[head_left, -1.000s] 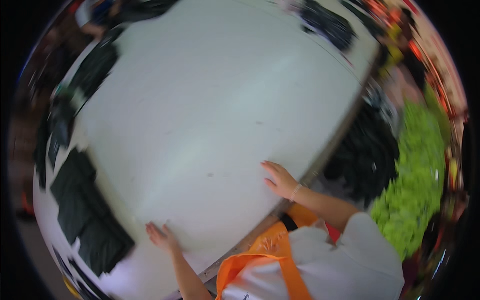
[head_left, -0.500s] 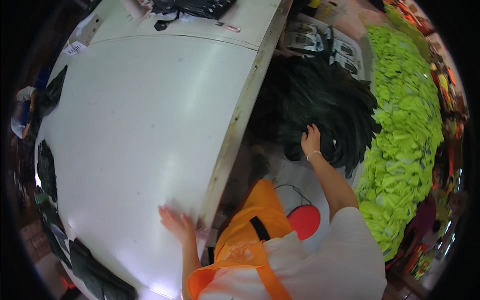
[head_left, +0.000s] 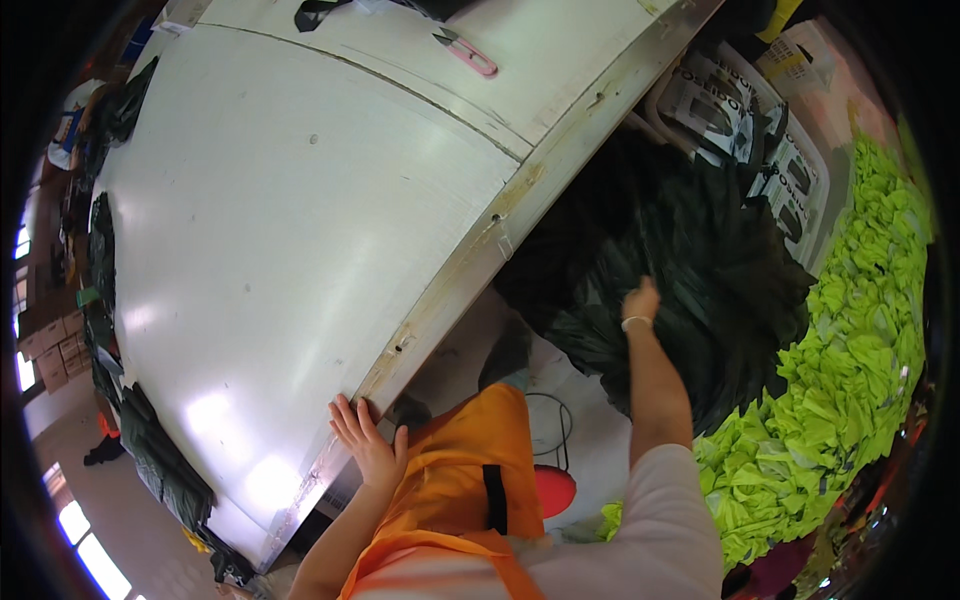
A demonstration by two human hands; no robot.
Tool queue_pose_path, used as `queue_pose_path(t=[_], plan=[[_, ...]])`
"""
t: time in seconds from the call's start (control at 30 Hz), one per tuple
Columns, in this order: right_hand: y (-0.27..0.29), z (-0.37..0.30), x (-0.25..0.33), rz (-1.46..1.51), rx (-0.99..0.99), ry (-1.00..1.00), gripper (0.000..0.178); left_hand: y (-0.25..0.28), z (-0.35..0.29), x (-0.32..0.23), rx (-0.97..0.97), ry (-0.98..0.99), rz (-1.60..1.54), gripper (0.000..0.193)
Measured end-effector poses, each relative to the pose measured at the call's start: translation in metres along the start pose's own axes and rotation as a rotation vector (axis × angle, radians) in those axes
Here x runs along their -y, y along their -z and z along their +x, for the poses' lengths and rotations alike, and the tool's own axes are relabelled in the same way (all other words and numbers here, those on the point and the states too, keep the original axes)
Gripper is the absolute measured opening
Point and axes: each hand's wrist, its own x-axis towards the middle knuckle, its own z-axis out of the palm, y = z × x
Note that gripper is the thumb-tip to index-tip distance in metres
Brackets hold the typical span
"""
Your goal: The person folds dark green fabric pieces on a white table. They unfold each piece, smooth it out, fold it in half lengthwise, then fold it again into a compact rectangle. The folded items are stacked on the table.
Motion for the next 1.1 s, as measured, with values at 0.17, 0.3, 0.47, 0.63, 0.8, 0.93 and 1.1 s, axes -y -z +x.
queue_pose_path(t=[0.17, 0.3, 0.47, 0.63, 0.8, 0.93, 1.1], plan=[[0.165, 0.072, -0.020, 0.201, -0.464, 0.065, 0.030, 0.006, 0.000, -0.007, 0.015, 0.051, -0.065, 0.074], [0.319, 0.068, -0.014, 0.476, -0.809, -0.007, 0.034, 0.022, -0.003, -0.005, 0.043, 0.036, -0.112, 0.075], [0.457, -0.026, 0.207, 0.531, -0.942, 0.419, 0.036, 0.040, -0.004, 0.009, 0.051, -0.022, -0.257, 0.066], [0.463, -0.218, 0.415, 0.767, -0.513, 1.054, 0.040, 0.036, 0.009, 0.047, 0.067, 0.031, -0.807, 0.054], [0.328, -0.442, 0.531, 0.543, -0.015, 2.056, 0.047, 0.089, 0.001, 0.158, 0.014, 0.416, -1.627, 0.071], [0.171, -0.571, 0.464, 0.329, 0.621, 2.048, 0.060, 0.097, -0.058, 0.271, -0.305, 0.510, -2.383, 0.078], [-0.019, -0.626, 0.349, -0.056, 0.926, 1.789, 0.063, 0.080, -0.205, 0.425, -0.994, 0.577, -2.587, 0.081]])
